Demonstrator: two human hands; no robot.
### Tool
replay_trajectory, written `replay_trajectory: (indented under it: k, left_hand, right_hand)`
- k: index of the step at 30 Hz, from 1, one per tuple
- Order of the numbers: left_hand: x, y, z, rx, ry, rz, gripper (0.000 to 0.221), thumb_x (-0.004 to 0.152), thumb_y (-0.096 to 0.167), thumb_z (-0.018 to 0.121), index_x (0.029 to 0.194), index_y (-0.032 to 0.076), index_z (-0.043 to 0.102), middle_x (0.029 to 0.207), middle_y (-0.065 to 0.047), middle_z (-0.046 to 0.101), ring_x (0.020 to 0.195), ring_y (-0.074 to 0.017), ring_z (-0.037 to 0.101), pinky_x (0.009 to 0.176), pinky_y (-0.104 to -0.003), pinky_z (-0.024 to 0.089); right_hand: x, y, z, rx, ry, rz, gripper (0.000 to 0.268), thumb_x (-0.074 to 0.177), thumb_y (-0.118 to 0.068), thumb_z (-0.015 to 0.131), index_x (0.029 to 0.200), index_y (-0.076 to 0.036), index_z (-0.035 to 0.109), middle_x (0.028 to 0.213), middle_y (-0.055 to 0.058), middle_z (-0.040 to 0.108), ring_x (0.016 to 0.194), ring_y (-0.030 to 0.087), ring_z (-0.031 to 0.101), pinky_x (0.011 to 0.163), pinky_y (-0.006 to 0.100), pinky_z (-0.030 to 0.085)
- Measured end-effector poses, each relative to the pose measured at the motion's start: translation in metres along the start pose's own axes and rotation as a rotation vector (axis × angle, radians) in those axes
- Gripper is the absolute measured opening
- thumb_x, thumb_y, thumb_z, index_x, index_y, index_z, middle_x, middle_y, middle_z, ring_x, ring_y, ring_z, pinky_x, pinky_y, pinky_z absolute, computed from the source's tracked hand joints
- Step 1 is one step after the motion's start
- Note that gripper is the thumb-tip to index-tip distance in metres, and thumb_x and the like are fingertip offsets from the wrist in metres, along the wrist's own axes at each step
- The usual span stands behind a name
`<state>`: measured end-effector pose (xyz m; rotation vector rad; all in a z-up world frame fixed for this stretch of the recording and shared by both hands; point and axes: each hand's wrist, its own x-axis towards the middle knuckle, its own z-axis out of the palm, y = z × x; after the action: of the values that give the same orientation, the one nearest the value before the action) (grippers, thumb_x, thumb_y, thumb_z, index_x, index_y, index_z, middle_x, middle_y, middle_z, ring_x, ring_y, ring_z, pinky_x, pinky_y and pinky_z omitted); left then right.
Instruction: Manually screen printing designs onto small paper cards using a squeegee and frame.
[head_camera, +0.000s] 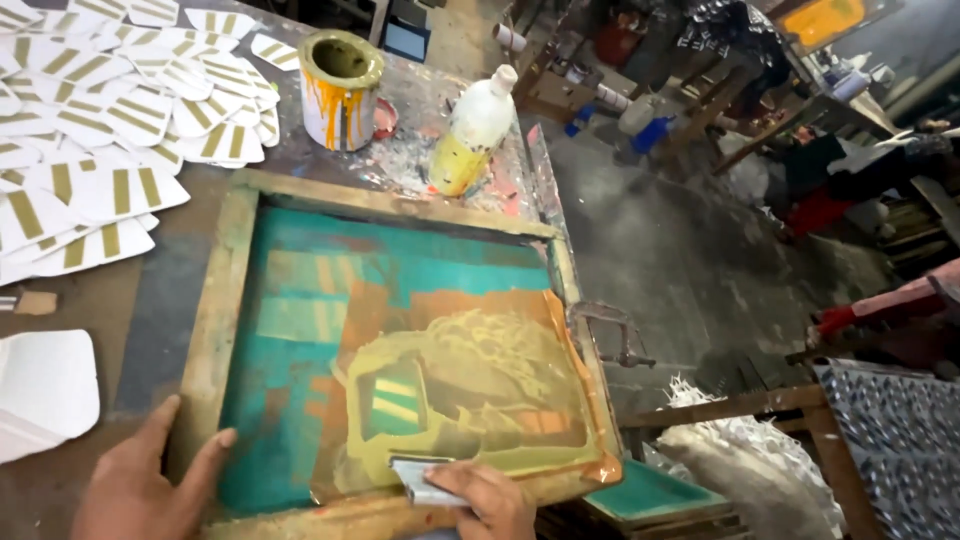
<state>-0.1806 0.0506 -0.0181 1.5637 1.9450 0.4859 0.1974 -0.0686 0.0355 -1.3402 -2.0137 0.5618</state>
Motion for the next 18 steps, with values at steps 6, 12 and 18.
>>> replay_trajectory:
  k: [6, 12, 18]
  left_hand:
    - [-0.007, 0.002, -0.002, 0.088, 0.137, 0.109, 0.082, 0.077, 0.054, 0.076, 0.147, 0.016, 0.059, 0.120, -0.025, 0.071, 0.116, -0.0423, 0.067, 0.095, -0.051, 0.055]
    - [-0.013, 0.011, -0.010, 0.053, 0.094, 0.077, 0.081, 0.079, 0.049, 0.077, 0.151, 0.016, 0.058, 0.116, -0.023, 0.073, 0.116, -0.0404, 0.067, 0.097, -0.049, 0.056]
    - [-0.013, 0.018, -0.015, -0.135, 0.098, 0.090, 0.078, 0.080, 0.043, 0.078, 0.147, 0.009, 0.059, 0.119, -0.027, 0.071, 0.114, -0.0394, 0.069, 0.096, -0.047, 0.055]
  right_hand:
    - [0.090, -0.009, 0.003, -0.008, 0.041, -0.037, 0.051, 0.072, 0.011, 0.063, 0.117, -0.010, 0.076, 0.121, 0.011, 0.077, 0.115, 0.032, 0.072, 0.098, 0.039, 0.058]
    - [0.039, -0.013, 0.042, 0.032, 0.072, 0.034, 0.054, 0.069, 0.009, 0.058, 0.117, -0.008, 0.075, 0.124, 0.012, 0.076, 0.123, 0.034, 0.070, 0.104, 0.042, 0.056]
    - [-0.005, 0.015, 0.053, -0.111, 0.100, -0.158, 0.043, 0.080, -0.001, 0.065, 0.121, -0.003, 0.076, 0.125, 0.015, 0.076, 0.122, 0.030, 0.074, 0.108, 0.044, 0.055]
